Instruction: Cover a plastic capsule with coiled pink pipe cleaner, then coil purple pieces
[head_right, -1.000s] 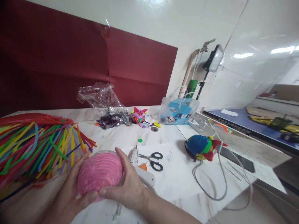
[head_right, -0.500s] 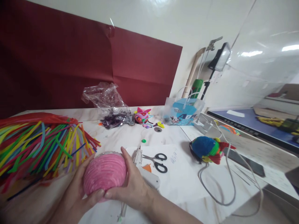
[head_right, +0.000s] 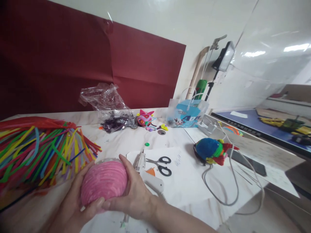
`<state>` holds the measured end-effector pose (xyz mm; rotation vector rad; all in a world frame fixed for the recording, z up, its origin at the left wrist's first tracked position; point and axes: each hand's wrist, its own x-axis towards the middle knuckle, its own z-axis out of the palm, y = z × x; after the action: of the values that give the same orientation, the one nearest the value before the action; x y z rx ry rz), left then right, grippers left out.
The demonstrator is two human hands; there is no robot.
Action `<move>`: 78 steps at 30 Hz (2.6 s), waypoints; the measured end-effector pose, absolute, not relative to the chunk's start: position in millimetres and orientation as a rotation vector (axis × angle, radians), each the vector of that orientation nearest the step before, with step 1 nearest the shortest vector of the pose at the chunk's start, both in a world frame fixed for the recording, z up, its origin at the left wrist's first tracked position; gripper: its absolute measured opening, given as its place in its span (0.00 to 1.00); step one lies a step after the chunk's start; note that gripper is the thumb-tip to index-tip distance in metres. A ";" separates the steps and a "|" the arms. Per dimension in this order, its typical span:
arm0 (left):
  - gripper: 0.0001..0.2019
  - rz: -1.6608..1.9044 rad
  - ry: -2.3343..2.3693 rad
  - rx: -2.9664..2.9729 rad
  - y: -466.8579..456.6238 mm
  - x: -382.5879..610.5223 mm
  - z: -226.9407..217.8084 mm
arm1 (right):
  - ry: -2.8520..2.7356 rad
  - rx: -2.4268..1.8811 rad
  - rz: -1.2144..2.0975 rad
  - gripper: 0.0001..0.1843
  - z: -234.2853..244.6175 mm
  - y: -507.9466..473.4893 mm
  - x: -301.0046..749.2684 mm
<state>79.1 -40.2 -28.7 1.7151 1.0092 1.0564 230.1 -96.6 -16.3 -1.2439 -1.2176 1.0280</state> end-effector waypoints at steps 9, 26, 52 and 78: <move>0.52 0.973 0.920 1.792 -36.6 67.2 -30.8 | -1.222 -1.166 0.942 0.59 -35.7 -93.7 228.1; 0.44 1.044 0.937 1.882 -37.2 66.7 -36.8 | -1.268 -1.246 0.983 0.62 -37.1 -96.2 227.6; 0.45 0.925 0.890 1.894 -36.1 61.5 -36.2 | -1.333 -1.320 0.870 0.65 -37.5 -93.9 228.8; 0.47 0.161 0.469 0.885 -16.0 62.0 -9.0 | -1.695 -1.116 0.174 0.50 -44.1 -96.7 237.4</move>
<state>62.0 -16.0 -9.0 0.8845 0.4689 0.1609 237.4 -96.7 -44.1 -1.1162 -1.6954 0.1742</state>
